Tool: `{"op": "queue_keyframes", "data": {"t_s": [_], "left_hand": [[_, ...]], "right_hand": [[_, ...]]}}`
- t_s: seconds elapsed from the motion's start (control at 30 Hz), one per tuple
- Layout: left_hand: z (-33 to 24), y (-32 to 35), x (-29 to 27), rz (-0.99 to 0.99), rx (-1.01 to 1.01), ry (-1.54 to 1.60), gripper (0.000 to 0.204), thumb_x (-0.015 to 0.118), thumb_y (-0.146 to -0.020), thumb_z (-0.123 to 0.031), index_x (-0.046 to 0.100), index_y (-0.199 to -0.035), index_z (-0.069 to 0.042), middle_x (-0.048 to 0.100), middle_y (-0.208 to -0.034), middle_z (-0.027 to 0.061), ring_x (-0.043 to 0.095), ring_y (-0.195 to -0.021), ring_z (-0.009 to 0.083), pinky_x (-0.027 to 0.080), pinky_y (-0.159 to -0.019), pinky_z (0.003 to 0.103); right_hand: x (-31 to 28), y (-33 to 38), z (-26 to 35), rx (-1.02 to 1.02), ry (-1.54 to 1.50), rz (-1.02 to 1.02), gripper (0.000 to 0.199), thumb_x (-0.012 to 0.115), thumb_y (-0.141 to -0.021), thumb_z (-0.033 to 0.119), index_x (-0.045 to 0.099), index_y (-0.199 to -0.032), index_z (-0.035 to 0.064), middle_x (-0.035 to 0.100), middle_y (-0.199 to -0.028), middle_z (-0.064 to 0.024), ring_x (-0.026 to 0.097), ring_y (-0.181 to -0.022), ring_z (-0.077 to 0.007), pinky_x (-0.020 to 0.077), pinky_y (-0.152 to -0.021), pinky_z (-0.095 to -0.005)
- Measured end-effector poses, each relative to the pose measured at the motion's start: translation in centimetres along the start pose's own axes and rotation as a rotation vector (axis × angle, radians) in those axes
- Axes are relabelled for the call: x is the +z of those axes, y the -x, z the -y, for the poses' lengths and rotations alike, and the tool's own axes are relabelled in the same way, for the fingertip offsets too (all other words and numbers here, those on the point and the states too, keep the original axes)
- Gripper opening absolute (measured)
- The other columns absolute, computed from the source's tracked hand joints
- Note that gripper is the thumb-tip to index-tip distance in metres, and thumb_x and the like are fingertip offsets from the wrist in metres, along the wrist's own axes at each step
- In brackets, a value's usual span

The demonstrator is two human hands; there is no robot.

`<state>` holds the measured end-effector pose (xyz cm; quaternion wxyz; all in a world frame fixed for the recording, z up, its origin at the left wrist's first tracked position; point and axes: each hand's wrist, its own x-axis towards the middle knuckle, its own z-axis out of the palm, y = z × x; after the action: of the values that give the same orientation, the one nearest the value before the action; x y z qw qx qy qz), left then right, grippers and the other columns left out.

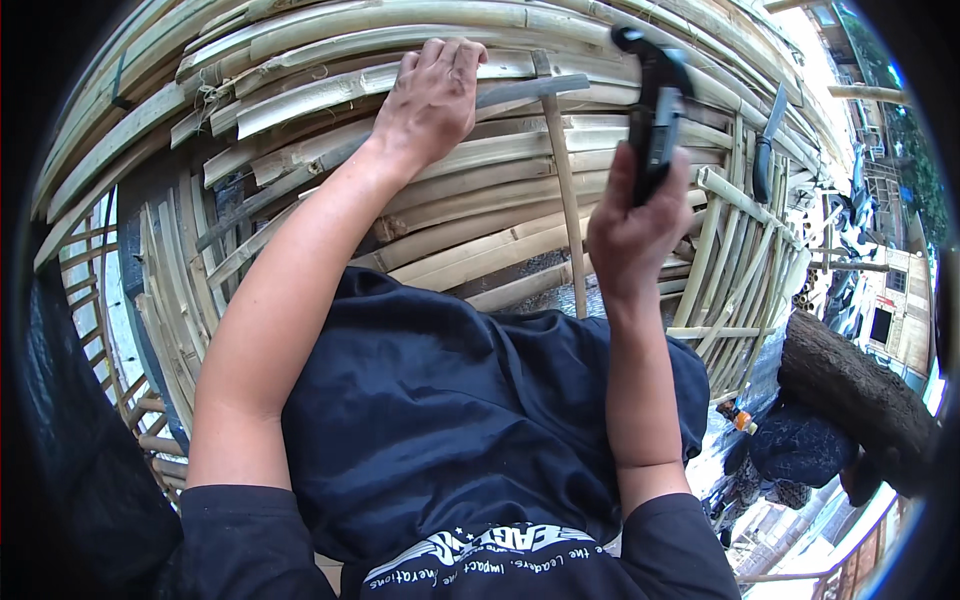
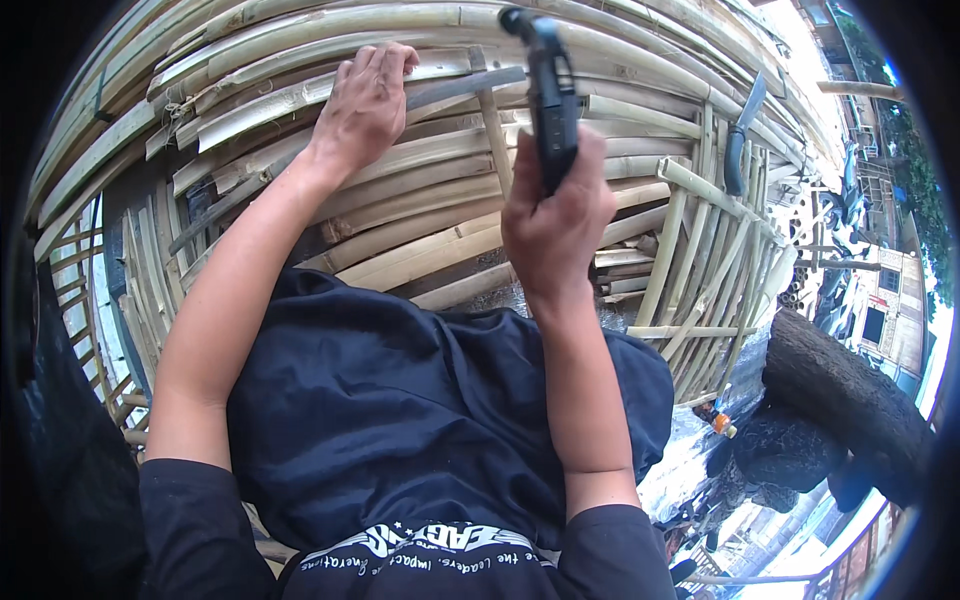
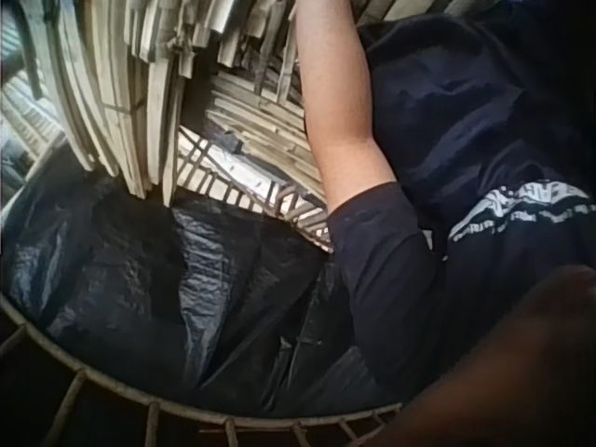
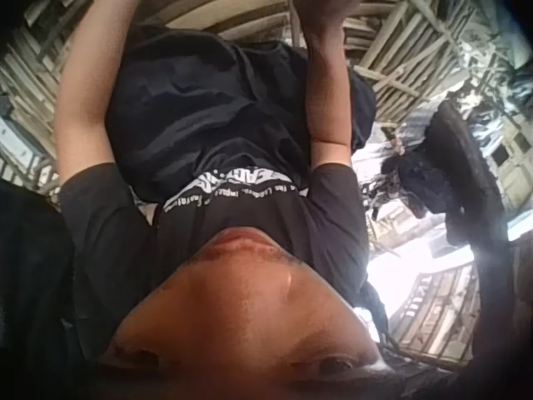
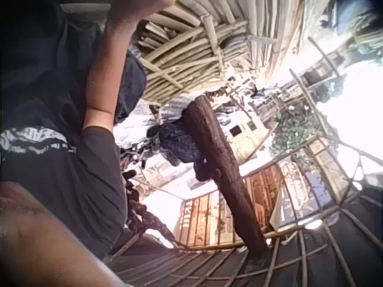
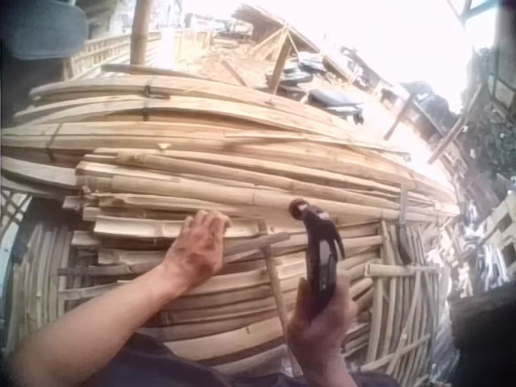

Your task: The person fits and hammers wooden slats into a frame structure, using a hammer to secure joints and moving individual pieces into place by hand.

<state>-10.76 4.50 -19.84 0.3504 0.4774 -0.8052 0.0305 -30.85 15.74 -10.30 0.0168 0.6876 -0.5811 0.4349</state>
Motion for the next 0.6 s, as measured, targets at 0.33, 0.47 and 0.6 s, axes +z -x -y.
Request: {"op": "queue_keyframes", "data": {"t_s": [0.33,0.47,0.6], "left_hand": [[-0.8,0.4,-0.7,0.041,0.115,-0.099,0.022,0.059,-0.093,-0.011,0.065,-0.115,-0.010,0.063,-0.114,0.0051,0.059,-0.107,0.0231,0.044,-0.085,0.040],[-1.3,0.6,-1.0,0.092,0.148,-0.125,0.031,0.063,-0.099,-0.034,0.069,-0.122,-0.014,0.068,-0.095,0.0009,0.064,-0.090,0.0202,0.044,-0.079,0.040],[-1.9,0.7,-0.5,0.158,0.095,-0.083,0.034,0.062,-0.100,-0.032,0.068,-0.129,-0.016,0.071,-0.089,0.0010,0.065,-0.073,0.0207,0.043,-0.074,0.039]], "right_hand": [[-0.7,-0.4,0.6,0.175,-0.248,0.065,0.021,0.076,-0.093,0.016,0.065,-0.104,0.0003,0.065,-0.073,-0.0024,0.059,-0.065,-0.0072,0.0466,-0.061,-0.0241],[-0.6,0.1,0.2,0.228,-0.157,0.138,0.021,0.072,-0.095,0.015,0.065,-0.106,-0.0010,0.068,-0.076,-0.0086,0.063,-0.066,-0.0125,0.0480,-0.061,-0.0301],[0.0,0.2,-0.8,0.227,-0.066,0.195,0.023,0.069,-0.097,0.017,0.063,-0.110,-0.0008,0.069,-0.079,-0.0184,0.069,-0.068,-0.0318,0.0512,-0.066,-0.0406]]}}
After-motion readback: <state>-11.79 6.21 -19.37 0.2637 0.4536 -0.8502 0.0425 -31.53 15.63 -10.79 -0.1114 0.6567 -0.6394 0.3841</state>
